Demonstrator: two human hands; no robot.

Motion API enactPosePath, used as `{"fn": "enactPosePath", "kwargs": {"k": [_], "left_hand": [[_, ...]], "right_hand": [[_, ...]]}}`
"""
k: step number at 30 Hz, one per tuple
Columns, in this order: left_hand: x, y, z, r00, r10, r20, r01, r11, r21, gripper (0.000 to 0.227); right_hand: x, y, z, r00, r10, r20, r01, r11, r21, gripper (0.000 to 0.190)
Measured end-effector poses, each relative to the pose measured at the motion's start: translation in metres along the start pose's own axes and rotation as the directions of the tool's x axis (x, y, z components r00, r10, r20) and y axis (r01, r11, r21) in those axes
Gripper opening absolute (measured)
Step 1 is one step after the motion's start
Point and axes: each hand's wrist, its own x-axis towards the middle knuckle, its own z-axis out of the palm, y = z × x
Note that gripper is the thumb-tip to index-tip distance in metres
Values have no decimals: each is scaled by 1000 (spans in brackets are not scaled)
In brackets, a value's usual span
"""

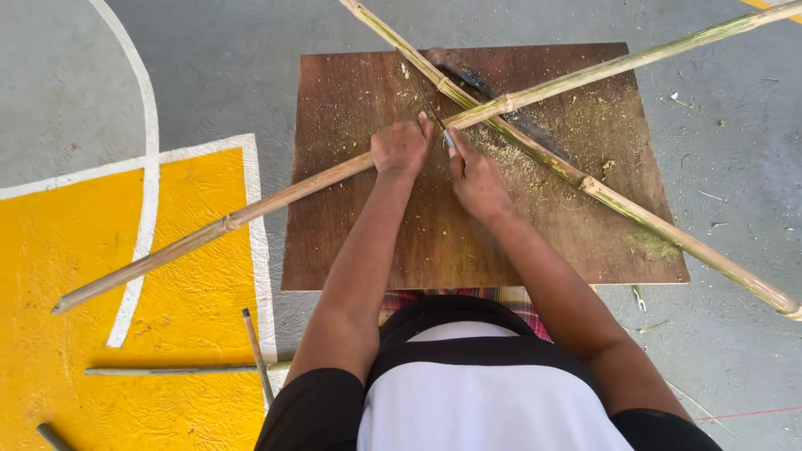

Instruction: The recorder uses a knife and a saw to cut and prepare bamboo poles on a wooden surface.

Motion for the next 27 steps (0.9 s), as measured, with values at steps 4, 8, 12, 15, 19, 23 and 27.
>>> {"fn": "enactPosePath", "kwargs": {"k": [4,8,12,15,19,23,27], "left_hand": [[10,-3,16,1000,25,-18,-25,999,34,69],[18,-6,20,999,22,29,-21,1000,-18,73],[13,-6,40,981,193,14,-191,956,221,53],[12,-4,15,979,149,-140,-127,979,156,55],[10,-3,10,996,89,27,-91,991,93,65],[14,-5,14,1000,11,25,-11,1000,4,73],[9,-6,24,997,59,-51,-58,998,16,73]], "right_hand": [[-43,15,5,988,-121,-93,122,992,6,52],[-94,56,2,982,-148,-121,144,989,-42,49],[-74,34,0,964,-211,-163,211,977,-22,50],[-26,-8,-12,1000,3,-6,-3,998,60,51],[-22,-9,-8,999,-41,-30,43,996,77,50],[-81,46,6,854,-439,-278,431,897,-95,50],[-100,35,-8,996,2,-86,0,1000,21,51]]}}
